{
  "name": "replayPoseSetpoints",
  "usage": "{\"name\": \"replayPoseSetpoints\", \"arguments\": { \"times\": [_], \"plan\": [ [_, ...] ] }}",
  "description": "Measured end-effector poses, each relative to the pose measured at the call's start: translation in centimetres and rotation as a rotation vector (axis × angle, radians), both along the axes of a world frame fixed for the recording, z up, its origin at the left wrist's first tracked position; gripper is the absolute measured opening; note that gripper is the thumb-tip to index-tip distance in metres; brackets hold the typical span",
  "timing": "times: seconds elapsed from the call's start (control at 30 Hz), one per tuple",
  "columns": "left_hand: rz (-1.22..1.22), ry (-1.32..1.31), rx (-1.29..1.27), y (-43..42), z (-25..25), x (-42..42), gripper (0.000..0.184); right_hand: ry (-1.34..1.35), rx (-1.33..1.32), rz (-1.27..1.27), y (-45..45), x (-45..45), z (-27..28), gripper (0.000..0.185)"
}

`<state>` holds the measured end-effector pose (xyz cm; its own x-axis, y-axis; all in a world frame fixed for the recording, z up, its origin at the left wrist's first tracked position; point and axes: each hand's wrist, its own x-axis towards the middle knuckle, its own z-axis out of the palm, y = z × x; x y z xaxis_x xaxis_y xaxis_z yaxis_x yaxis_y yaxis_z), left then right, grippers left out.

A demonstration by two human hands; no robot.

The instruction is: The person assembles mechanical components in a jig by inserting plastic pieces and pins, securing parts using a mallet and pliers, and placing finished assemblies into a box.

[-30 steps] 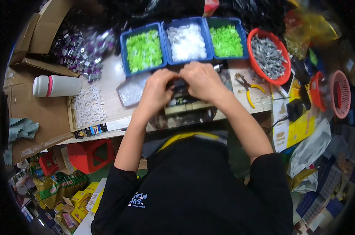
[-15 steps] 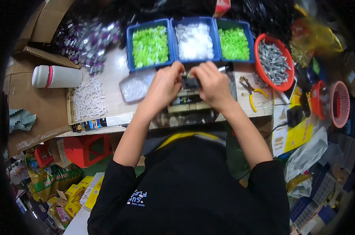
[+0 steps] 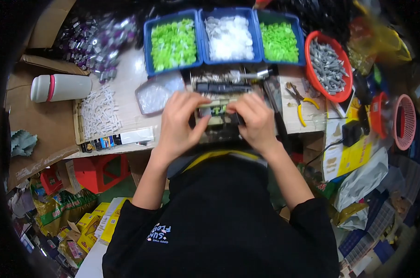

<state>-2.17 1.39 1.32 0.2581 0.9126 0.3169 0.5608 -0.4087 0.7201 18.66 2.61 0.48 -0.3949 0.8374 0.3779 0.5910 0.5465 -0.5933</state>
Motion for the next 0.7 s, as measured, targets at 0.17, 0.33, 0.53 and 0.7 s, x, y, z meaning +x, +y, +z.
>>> {"name": "replayPoseSetpoints", "arguments": {
  "times": [0.17,0.33,0.53,0.7],
  "plan": [
    [0.040,0.049,0.040,-0.2,-0.4,1.1,0.033,0.002,-0.014,-0.012,0.2,0.0,-0.4,0.015],
    [0.012,0.041,0.050,-0.1,-0.2,1.9,0.030,0.066,-0.117,-0.065,-0.3,0.9,-0.3,0.017],
    [0.025,-0.207,0.023,-1.1,-0.4,2.0,0.016,0.236,-0.171,-0.039,-0.9,0.6,0.9,0.011],
    [0.026,-0.073,0.155,-1.4,-0.3,1.6,0.013,0.284,-0.186,-0.016,-1.4,0.1,0.8,0.011]
  ]
}}
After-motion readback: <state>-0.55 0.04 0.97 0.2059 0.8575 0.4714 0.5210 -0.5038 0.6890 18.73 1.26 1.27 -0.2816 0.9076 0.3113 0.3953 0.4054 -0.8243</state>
